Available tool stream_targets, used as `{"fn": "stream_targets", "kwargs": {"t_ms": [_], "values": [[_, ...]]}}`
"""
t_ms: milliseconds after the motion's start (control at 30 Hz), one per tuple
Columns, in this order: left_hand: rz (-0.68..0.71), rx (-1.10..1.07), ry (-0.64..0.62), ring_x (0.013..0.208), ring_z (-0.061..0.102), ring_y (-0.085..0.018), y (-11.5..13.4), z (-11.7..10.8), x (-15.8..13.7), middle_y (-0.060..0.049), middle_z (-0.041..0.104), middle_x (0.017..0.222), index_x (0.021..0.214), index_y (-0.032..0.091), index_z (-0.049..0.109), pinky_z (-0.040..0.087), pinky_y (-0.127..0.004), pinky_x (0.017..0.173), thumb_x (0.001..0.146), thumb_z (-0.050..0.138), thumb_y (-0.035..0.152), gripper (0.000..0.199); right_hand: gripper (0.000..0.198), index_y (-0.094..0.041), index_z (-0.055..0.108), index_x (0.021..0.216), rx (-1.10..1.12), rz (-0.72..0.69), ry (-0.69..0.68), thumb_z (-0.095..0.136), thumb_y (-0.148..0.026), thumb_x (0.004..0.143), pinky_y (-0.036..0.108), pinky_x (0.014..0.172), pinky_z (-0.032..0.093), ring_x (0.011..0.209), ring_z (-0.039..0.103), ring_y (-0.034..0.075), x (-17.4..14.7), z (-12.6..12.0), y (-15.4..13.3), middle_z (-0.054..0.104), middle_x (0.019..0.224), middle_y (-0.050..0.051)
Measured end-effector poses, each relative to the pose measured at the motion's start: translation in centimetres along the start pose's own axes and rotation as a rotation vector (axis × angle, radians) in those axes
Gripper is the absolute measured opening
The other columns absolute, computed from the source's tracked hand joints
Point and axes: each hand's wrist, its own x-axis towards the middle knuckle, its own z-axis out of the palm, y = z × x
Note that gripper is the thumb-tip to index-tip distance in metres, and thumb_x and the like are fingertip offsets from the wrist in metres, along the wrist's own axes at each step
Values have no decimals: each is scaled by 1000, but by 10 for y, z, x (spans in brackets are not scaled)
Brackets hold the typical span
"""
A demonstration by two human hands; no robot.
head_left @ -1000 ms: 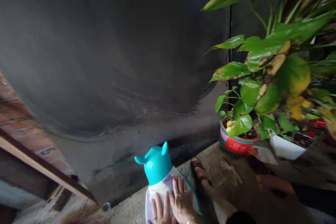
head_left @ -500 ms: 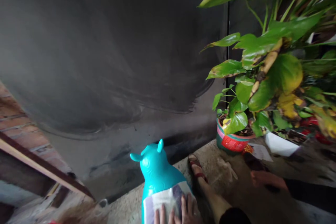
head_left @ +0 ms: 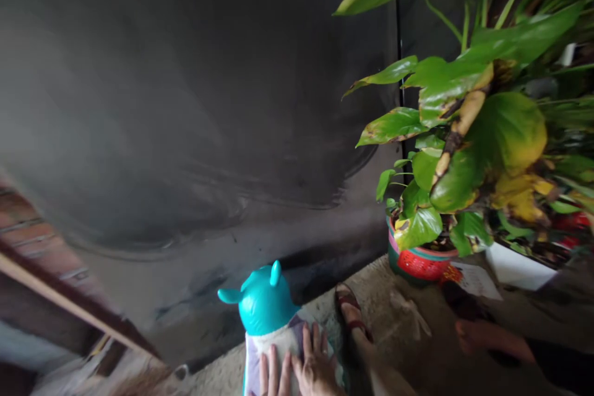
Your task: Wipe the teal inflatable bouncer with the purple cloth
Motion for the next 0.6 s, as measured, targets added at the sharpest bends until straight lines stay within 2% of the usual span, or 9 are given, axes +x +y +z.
{"fn": "stream_targets", "kwargs": {"t_ms": [67, 133, 167, 233, 333, 400, 500, 567, 600], "values": [[-47, -20, -16, 141, 18, -38, -18, -31, 5, 3, 38, 150, 133, 47, 41, 31, -64, 103, 77, 49, 62, 59, 51, -27, 48, 128, -10, -32, 3, 52, -56, 87, 52, 97, 44, 120, 48, 30, -7, -17, 9, 49, 135, 8], [-91, -33, 23, 139, 25, -34, -39, -63, 21, -4, 31, 153, 139, 36, 36, 27, -62, 109, 79, 54, 60, 67, 44, -26, 52, 124, -22, -62, 19, 53, -51, 88, 51, 94, 46, 118, 49, 30, 1, -38, 24, 51, 132, 6], [-109, -35, 45, 138, 28, -32, -49, -77, 32, -6, 30, 152, 139, 32, 36, 25, -60, 111, 82, 53, 58, 65, 42, -27, 53, 123, -25, -71, 29, 55, -50, 87, 50, 92, 48, 117, 49, 30, 10, -48, 32, 52, 131, 5], [-131, -36, 88, 137, 29, -31, -61, -98, 51, -4, 37, 148, 136, 28, 40, 23, -59, 113, 91, 38, 54, 53, 40, -28, 53, 123, -31, -76, 48, 53, -48, 89, 51, 88, 49, 118, 48, 32, 34, -66, 49, 53, 130, 3], [-135, -32, 137, 138, 25, -37, -64, -112, 70, 5, 47, 141, 138, 41, 36, 17, -67, 110, 91, 21, 54, 51, 35, -32, 53, 123, -34, -62, 67, 50, -45, 91, 50, 90, 48, 120, 47, 31, 62, -81, 70, 52, 132, -1], [-124, -42, 155, 139, 23, -41, -60, -118, 75, 5, 48, 141, 140, 45, 29, 10, -70, 108, 88, 23, 57, 54, 35, -32, 53, 123, -39, -52, 70, 46, -46, 92, 50, 93, 46, 121, 46, 30, 66, -82, 77, 49, 135, -2], [-99, -95, 138, 139, 19, -44, -58, -126, 72, -2, 42, 147, 144, 38, 22, 6, -69, 108, 84, 28, 58, 64, 47, -29, 47, 131, -55, -60, 67, 46, -53, 91, 55, 101, 39, 125, 42, 31, 52, -71, 73, 44, 140, 4], [-101, -131, 111, 140, 17, -43, -65, -123, 59, 0, 39, 149, 143, 40, 23, 10, -67, 107, 83, 30, 57, 63, 53, -33, 42, 136, -73, -84, 55, 42, -59, 90, 59, 104, 34, 130, 37, 34, 35, -55, 58, 43, 143, 5], [-108, -145, 85, 140, 16, -42, -70, -116, 46, 3, 39, 149, 142, 44, 25, 14, -67, 106, 83, 33, 57, 61, 52, -37, 42, 136, -86, -99, 50, 39, -60, 89, 60, 103, 34, 132, 35, 36, 26, -44, 48, 43, 144, 2]]}}
